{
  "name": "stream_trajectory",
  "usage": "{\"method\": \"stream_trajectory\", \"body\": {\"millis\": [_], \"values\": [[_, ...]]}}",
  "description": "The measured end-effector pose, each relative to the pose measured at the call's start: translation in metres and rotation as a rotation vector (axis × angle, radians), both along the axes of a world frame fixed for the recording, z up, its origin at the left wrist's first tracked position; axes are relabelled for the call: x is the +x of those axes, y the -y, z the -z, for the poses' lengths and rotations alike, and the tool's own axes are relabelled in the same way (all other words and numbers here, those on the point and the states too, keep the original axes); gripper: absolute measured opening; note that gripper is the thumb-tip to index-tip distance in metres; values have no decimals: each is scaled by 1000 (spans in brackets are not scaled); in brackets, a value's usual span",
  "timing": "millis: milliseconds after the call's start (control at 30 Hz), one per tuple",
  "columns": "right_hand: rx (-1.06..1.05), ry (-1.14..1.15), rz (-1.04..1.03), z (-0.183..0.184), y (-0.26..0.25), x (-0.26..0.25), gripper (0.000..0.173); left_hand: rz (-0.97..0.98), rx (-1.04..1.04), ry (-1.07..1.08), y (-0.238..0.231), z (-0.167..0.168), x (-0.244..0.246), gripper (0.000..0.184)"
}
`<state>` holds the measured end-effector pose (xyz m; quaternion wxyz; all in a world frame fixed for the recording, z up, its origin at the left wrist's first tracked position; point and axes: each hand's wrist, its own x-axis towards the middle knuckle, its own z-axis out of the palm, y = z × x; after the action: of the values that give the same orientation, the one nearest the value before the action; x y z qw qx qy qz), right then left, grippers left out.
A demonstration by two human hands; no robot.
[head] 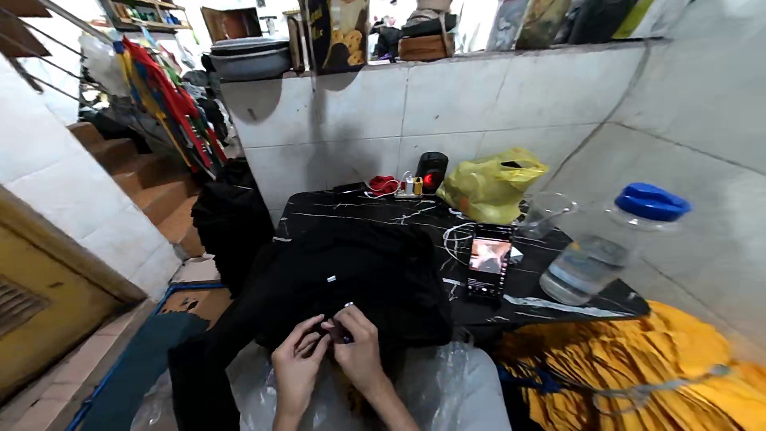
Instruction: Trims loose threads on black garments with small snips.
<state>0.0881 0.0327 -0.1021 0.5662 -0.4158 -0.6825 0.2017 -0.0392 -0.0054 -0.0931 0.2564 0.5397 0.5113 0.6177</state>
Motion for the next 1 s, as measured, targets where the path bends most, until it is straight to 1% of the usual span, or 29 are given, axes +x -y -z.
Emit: {"method": "stream_trajectory", "body": {"millis": [33, 67, 133, 267, 367, 433, 500, 567, 600, 633, 833, 1000], "values": [[4, 31, 5, -1, 0, 1, 5, -20, 51, -46, -1, 5, 1, 35], [-3, 51, -6, -2, 0, 3, 7, -44, 103, -94, -2, 9, 2, 33], [-33, 58, -55, -1, -1, 9, 16, -98, 166, -193, -5, 14, 2, 29], [-71, 146, -149, -9, 4, 19, 19, -117, 158, -299, -7, 19, 0, 25], [-93, 211, -177, -12, 6, 24, 20, -155, 171, -355, -9, 18, 0, 16], [-143, 226, -209, -11, 5, 29, 20, -147, 166, -331, -10, 15, -2, 11], [-208, 263, -241, -10, 3, 35, 22, -109, 115, -274, -9, 9, -3, 7], [-248, 309, -238, -9, 3, 40, 43, -54, 47, -189, -6, 4, -6, 7], [-248, 320, -232, -9, 2, 42, 49, -23, 16, -140, -4, 1, -8, 6], [-242, 328, -230, -9, 2, 43, 51, 0, -5, -101, -2, -1, -9, 6], [-296, 442, -334, -19, 1, 44, 47, 24, -12, -12, 1, -6, -16, 5], [-255, 445, -249, -13, 1, 36, 45, 98, 3, -41, 4, -6, -19, 6]]}}
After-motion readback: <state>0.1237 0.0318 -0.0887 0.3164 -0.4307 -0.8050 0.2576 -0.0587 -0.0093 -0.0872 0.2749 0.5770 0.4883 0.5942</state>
